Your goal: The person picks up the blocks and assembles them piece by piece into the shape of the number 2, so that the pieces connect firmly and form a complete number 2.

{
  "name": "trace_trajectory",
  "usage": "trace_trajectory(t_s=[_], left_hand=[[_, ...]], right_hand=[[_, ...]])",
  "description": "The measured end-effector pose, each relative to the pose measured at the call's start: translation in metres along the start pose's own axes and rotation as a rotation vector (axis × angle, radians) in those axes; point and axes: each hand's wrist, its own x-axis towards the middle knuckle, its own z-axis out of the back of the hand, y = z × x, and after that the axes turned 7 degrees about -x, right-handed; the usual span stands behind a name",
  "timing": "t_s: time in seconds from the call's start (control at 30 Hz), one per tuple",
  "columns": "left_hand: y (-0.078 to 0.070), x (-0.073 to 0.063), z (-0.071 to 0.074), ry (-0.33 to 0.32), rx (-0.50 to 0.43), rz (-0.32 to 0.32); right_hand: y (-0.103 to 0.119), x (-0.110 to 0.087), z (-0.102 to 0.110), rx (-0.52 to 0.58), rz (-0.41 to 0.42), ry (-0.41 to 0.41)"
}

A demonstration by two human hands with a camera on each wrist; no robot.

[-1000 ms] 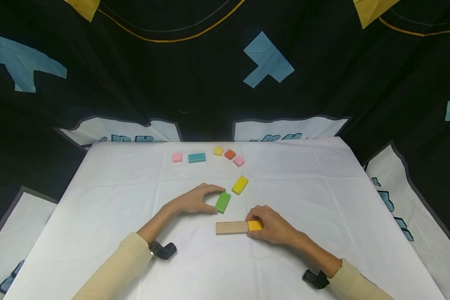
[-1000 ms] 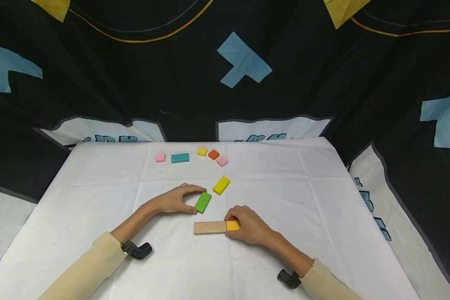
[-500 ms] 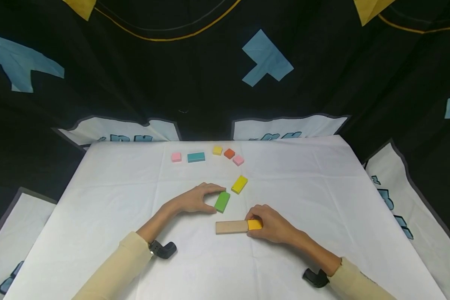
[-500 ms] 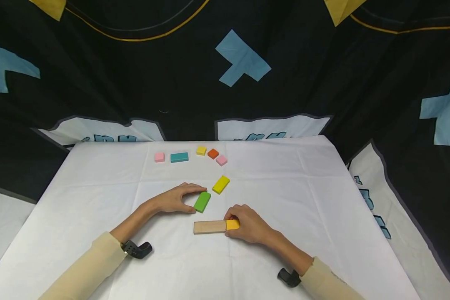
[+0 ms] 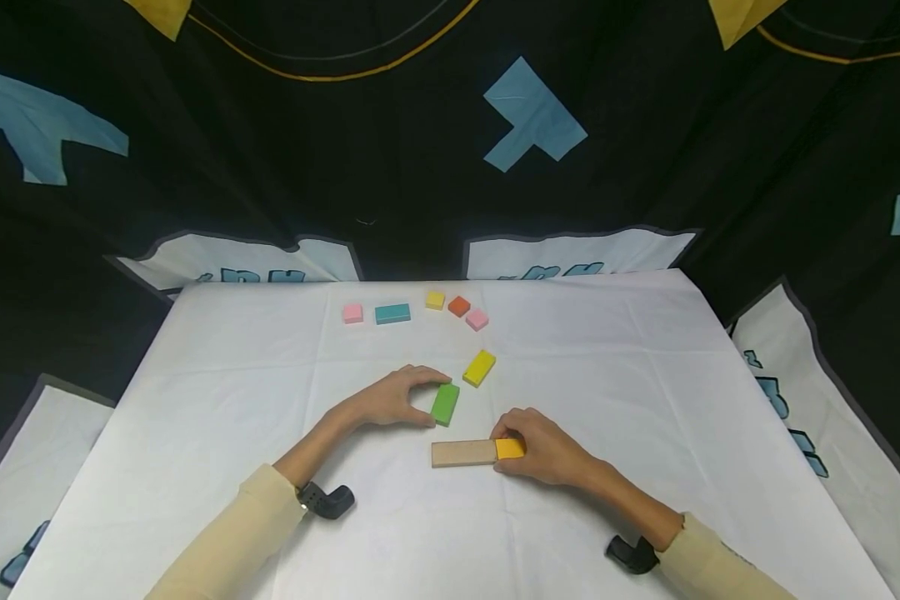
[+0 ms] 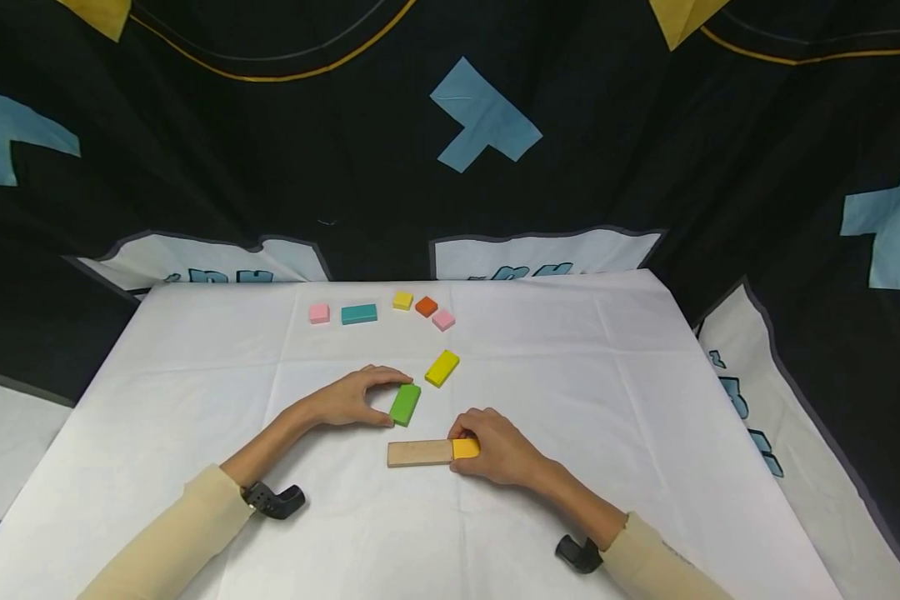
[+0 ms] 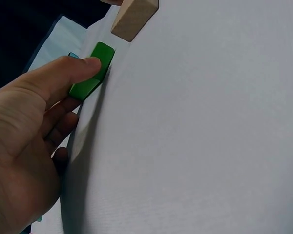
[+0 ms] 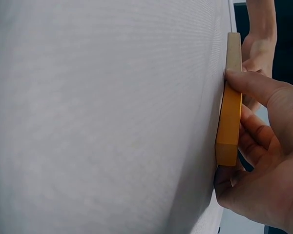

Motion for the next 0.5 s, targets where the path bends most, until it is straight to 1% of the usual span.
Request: trace_trajectory(t_s=[0.3, 0.5], left_hand=[[-0.0037, -0.0029, 0.0002, 0.006, -0.022, -0.001], [-0.0051, -0.0021, 0.0005, 0.012, -0.003, -0.007]], right_hand=[[-0.0021, -0.0006, -0.0004, 0.007, 0.01, 0.0], [-0.0015, -0.0002, -0.0002, 0.01, 0.011, -0.001]])
